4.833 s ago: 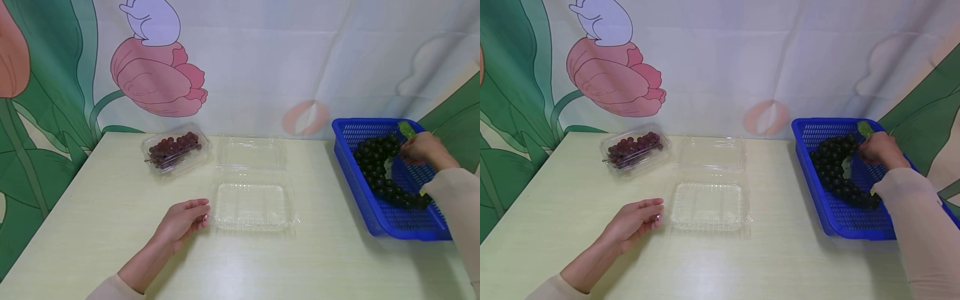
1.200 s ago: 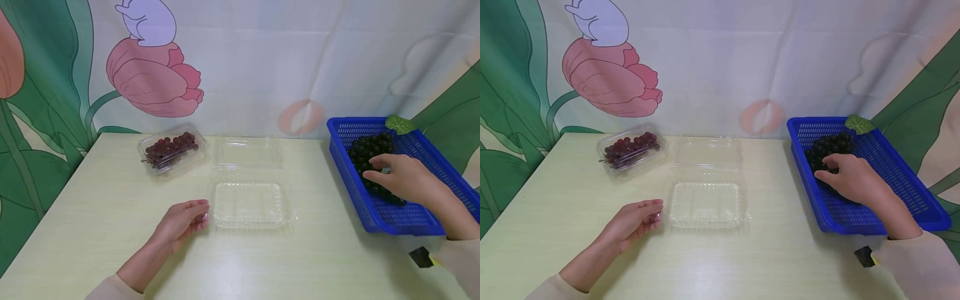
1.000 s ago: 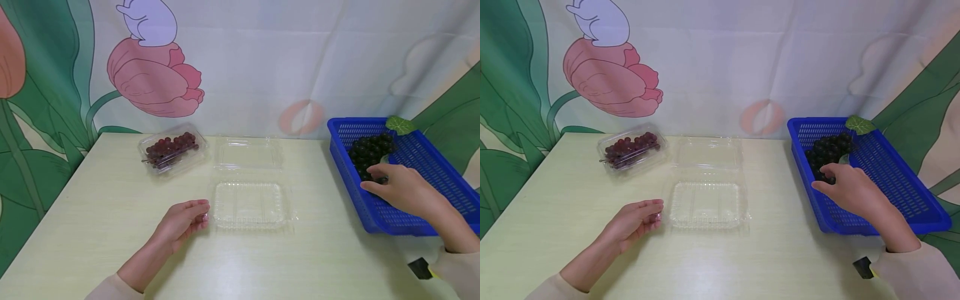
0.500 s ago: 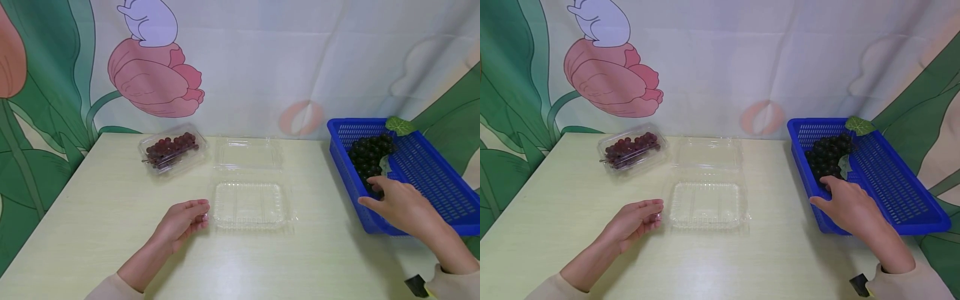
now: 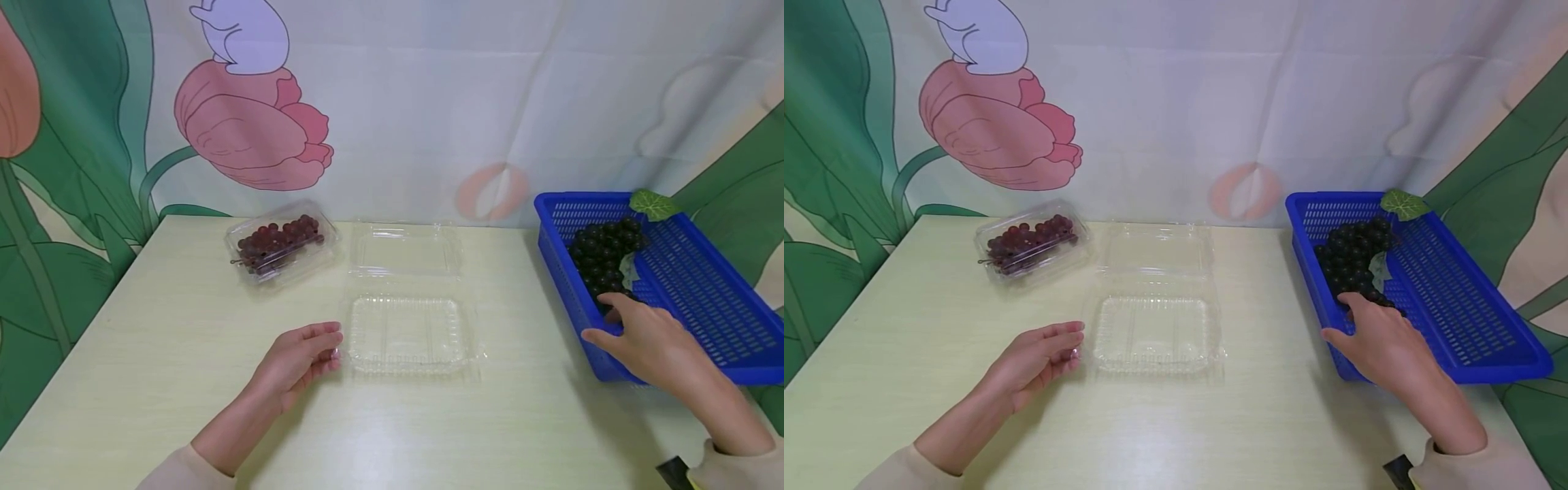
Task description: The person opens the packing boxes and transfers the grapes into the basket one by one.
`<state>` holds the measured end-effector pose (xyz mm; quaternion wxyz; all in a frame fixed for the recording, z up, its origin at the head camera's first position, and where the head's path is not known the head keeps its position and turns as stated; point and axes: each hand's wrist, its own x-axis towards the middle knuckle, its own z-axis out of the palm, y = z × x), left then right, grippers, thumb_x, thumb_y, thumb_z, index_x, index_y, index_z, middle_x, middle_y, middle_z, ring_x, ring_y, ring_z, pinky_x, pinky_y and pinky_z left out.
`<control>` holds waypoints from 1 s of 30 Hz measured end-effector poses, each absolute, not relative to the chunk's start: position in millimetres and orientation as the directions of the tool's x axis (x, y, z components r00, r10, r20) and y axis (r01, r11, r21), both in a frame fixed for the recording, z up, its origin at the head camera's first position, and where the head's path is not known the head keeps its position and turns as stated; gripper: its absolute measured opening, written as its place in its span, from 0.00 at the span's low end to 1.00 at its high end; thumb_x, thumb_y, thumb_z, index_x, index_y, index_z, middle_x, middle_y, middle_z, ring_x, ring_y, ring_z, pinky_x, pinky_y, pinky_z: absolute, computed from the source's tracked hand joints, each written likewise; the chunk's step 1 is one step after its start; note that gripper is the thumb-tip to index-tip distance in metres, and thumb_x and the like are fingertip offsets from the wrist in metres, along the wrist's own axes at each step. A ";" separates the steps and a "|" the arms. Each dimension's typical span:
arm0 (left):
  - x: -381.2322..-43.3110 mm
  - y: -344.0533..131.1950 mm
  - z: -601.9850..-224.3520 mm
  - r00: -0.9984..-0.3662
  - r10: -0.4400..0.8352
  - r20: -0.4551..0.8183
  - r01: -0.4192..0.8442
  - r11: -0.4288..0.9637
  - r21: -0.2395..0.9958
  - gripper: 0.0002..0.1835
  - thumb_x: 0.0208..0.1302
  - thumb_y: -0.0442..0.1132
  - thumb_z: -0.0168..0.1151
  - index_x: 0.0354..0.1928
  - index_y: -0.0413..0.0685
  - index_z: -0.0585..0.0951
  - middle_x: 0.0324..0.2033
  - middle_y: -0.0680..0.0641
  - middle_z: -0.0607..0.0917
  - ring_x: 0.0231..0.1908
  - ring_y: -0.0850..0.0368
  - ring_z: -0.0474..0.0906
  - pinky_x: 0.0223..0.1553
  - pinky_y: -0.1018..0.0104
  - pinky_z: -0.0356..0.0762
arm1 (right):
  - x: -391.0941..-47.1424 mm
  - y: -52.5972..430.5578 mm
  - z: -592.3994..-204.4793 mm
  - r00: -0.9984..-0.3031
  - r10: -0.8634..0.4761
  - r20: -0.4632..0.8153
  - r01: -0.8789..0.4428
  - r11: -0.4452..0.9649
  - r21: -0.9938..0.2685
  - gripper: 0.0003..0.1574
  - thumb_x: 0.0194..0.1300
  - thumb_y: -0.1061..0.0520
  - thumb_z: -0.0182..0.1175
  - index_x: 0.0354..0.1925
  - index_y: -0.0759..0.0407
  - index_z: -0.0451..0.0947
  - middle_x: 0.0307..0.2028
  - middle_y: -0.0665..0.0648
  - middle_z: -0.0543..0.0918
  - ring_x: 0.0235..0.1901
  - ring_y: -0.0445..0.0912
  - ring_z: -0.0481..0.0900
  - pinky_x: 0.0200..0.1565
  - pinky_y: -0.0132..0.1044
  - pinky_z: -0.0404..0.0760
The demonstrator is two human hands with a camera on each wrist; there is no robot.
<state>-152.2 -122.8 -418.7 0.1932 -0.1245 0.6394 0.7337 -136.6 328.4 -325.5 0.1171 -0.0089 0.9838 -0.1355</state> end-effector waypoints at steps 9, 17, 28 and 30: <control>-154.8 -118.9 -416.9 -0.895 0.110 -0.431 -0.442 -0.097 0.892 0.24 0.74 0.31 0.61 0.70 0.37 0.73 0.41 0.43 0.78 0.34 0.60 0.78 0.36 0.74 0.83 | -135.5 325.3 -329.8 -0.970 -0.052 -0.239 0.022 0.954 -0.299 0.48 0.73 0.47 0.65 0.72 0.78 0.58 0.54 0.80 0.78 0.23 0.46 0.82 0.26 0.46 0.82; -153.6 -112.3 -416.8 -0.903 0.131 -0.409 -0.423 -0.097 0.901 0.25 0.72 0.31 0.62 0.70 0.36 0.73 0.37 0.45 0.79 0.33 0.60 0.79 0.36 0.73 0.83 | -132.7 323.5 -331.5 -0.968 -0.041 -0.247 0.033 0.957 -0.289 0.47 0.75 0.47 0.62 0.73 0.77 0.58 0.52 0.79 0.79 0.19 0.45 0.78 0.23 0.43 0.79; -157.4 -89.2 -416.4 -0.898 0.166 -0.408 -0.427 -0.101 0.898 0.25 0.71 0.30 0.62 0.68 0.36 0.74 0.34 0.46 0.80 0.32 0.59 0.79 0.37 0.72 0.84 | -131.5 322.7 -332.4 -0.963 -0.023 -0.270 0.057 0.958 -0.283 0.45 0.78 0.46 0.58 0.75 0.75 0.55 0.33 0.66 0.84 0.17 0.47 0.75 0.21 0.43 0.73; -158.2 -84.1 -416.3 -0.898 0.175 -0.404 -0.425 -0.107 0.899 0.24 0.71 0.30 0.62 0.68 0.36 0.74 0.33 0.46 0.80 0.32 0.59 0.79 0.37 0.72 0.84 | -130.5 322.8 -332.4 -0.962 -0.015 -0.273 0.062 0.960 -0.271 0.44 0.79 0.46 0.56 0.76 0.75 0.56 0.40 0.72 0.85 0.18 0.46 0.76 0.21 0.43 0.74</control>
